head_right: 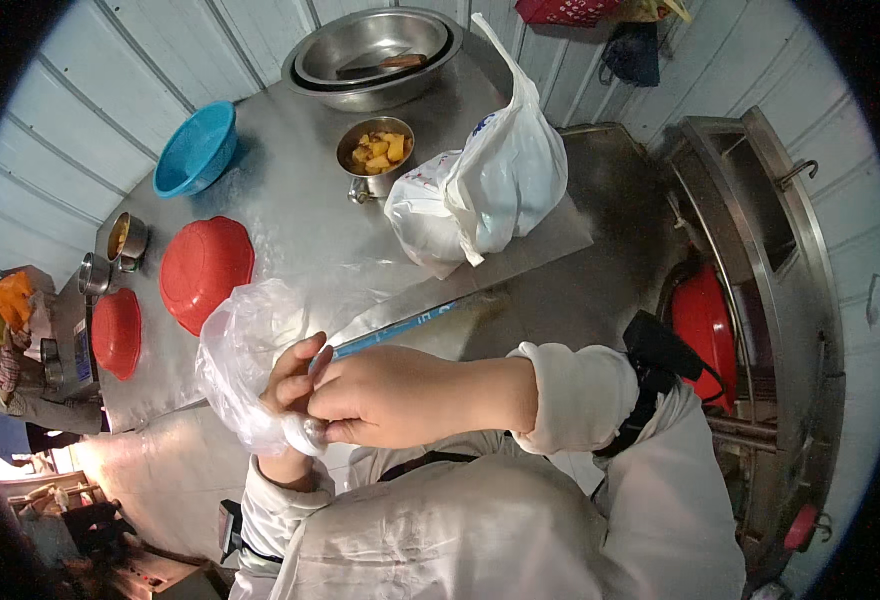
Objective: The recorder packages food containers and uses a scoop to serve steamed rice into a metal bowl.
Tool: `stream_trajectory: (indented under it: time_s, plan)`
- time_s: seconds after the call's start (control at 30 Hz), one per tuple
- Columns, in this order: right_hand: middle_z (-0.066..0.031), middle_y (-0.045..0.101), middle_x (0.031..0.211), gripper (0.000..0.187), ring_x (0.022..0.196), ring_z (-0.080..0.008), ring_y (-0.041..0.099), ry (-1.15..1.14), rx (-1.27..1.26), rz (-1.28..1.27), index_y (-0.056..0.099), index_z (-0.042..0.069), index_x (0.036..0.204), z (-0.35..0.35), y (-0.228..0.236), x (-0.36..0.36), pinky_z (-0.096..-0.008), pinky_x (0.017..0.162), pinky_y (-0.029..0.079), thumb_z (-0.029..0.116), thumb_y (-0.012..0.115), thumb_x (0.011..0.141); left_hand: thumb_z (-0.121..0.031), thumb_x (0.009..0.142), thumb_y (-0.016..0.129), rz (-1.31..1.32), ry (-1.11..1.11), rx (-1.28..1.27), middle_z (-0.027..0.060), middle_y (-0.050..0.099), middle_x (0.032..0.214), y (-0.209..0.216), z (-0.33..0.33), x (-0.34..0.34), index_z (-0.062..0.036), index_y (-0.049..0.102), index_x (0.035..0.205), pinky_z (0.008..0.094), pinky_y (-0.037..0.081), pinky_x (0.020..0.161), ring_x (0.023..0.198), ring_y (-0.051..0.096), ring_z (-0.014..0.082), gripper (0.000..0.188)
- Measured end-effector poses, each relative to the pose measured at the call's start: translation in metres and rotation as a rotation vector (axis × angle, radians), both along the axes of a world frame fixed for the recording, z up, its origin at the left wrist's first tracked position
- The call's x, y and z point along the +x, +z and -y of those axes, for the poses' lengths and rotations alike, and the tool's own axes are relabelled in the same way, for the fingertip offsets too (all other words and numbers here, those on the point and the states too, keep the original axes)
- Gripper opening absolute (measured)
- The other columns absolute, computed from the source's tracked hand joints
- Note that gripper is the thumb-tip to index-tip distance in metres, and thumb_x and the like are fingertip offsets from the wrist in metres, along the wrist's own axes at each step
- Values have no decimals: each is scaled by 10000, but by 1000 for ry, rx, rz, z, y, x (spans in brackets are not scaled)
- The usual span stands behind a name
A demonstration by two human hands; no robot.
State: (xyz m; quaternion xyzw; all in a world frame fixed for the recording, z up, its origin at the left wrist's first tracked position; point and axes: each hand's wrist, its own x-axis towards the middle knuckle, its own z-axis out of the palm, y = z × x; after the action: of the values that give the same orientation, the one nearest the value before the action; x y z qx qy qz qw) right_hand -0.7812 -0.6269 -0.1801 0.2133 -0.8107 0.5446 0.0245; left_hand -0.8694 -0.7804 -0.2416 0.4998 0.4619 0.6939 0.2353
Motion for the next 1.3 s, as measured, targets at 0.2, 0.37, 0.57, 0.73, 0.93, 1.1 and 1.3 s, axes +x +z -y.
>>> stream_trajectory:
  time_s: [0.2,0.37,0.57,0.73,0.93,1.1,1.3]
  plan:
    - [-72,482,642,170,599,-246,522,28,206,-145,491,44,662,18,9,-4,-348,527,416,172,589,717,-290,716,650,-133,-38,-50,151,399,1207,7,16,2,-252,396,1183,442,385,856,1086,424,339,533]
    - [-57,489,604,159,594,-215,512,95,68,-276,462,47,601,32,2,8,-307,572,420,122,542,716,-237,796,526,1091,-380,-438,143,319,1288,42,17,29,-134,410,1189,413,111,1026,1224,222,324,422]
    - [6,400,542,182,533,-94,387,118,-1051,363,455,22,621,15,0,30,-251,538,332,64,422,795,-251,860,451,915,-406,147,88,548,915,15,34,44,-51,605,652,435,28,1022,1198,302,272,327]
    - [26,292,496,214,435,-88,268,186,-1828,742,353,71,573,-3,-4,46,-258,458,233,33,384,781,-281,872,438,1049,17,154,-25,322,548,61,-10,58,-109,341,637,309,358,798,865,427,112,307]
    - [-63,496,638,131,576,-237,495,-536,-283,-67,505,6,783,-34,-50,33,-318,530,399,135,510,806,-339,900,338,1364,107,119,-15,288,532,31,-22,36,-118,278,526,474,249,963,690,415,153,438]
    - [-96,513,680,183,624,-275,535,-437,236,-67,489,9,827,-4,-26,23,-350,557,435,186,529,799,-377,893,351,1249,136,-36,-1,386,671,28,-15,37,-116,356,608,382,283,870,901,424,184,386]
    - [-96,410,547,332,495,-208,418,-25,-256,270,380,21,595,16,17,54,-326,480,322,219,479,843,-438,881,292,1118,-454,87,-12,397,506,59,11,41,-123,332,521,391,257,903,621,434,158,480]
